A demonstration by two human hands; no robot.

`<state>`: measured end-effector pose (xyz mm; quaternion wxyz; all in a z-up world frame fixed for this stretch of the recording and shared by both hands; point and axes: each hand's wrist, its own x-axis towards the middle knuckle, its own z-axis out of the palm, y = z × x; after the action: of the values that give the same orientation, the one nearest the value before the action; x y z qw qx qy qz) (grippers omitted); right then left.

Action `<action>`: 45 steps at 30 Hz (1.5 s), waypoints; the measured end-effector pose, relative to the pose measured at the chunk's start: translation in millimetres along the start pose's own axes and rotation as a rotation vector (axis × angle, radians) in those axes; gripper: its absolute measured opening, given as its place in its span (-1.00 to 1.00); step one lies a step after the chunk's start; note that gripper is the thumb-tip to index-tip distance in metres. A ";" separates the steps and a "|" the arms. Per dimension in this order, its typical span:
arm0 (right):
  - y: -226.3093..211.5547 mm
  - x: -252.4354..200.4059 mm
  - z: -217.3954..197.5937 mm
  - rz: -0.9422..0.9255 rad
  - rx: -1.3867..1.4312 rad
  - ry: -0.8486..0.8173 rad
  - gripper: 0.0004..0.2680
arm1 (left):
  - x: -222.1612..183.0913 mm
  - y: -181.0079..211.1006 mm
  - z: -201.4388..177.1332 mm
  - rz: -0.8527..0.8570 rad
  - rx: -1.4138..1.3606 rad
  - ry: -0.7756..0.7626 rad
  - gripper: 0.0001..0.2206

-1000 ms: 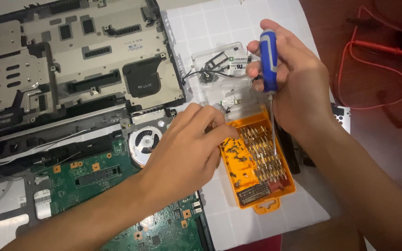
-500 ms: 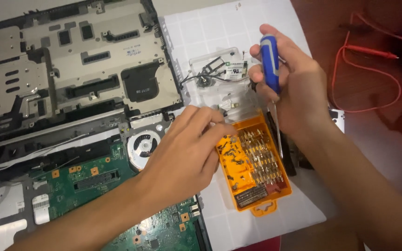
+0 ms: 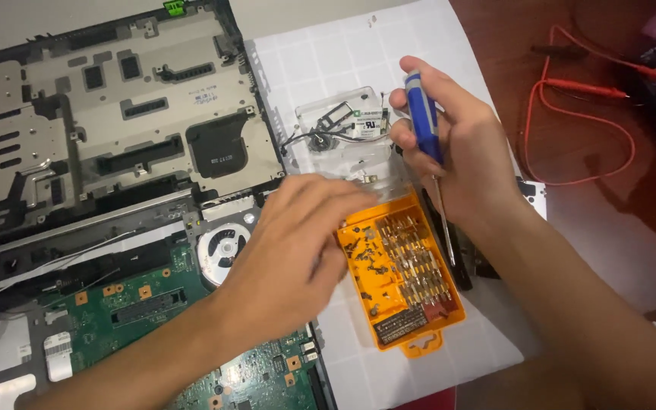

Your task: Removing screws from a laptop motherboard and lifting it from the chassis during disassembly.

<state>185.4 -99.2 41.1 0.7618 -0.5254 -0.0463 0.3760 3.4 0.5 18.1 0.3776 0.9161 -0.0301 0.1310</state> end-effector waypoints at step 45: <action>2.0 12.3 -8.2 0.186 0.114 -0.010 -0.85 | 3.6 -4.0 -0.2 -0.219 0.019 0.052 -0.72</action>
<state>197.0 -97.5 31.8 0.7521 -0.4811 0.0203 0.4500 7.4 3.6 16.5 0.3816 0.9138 0.0811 0.1130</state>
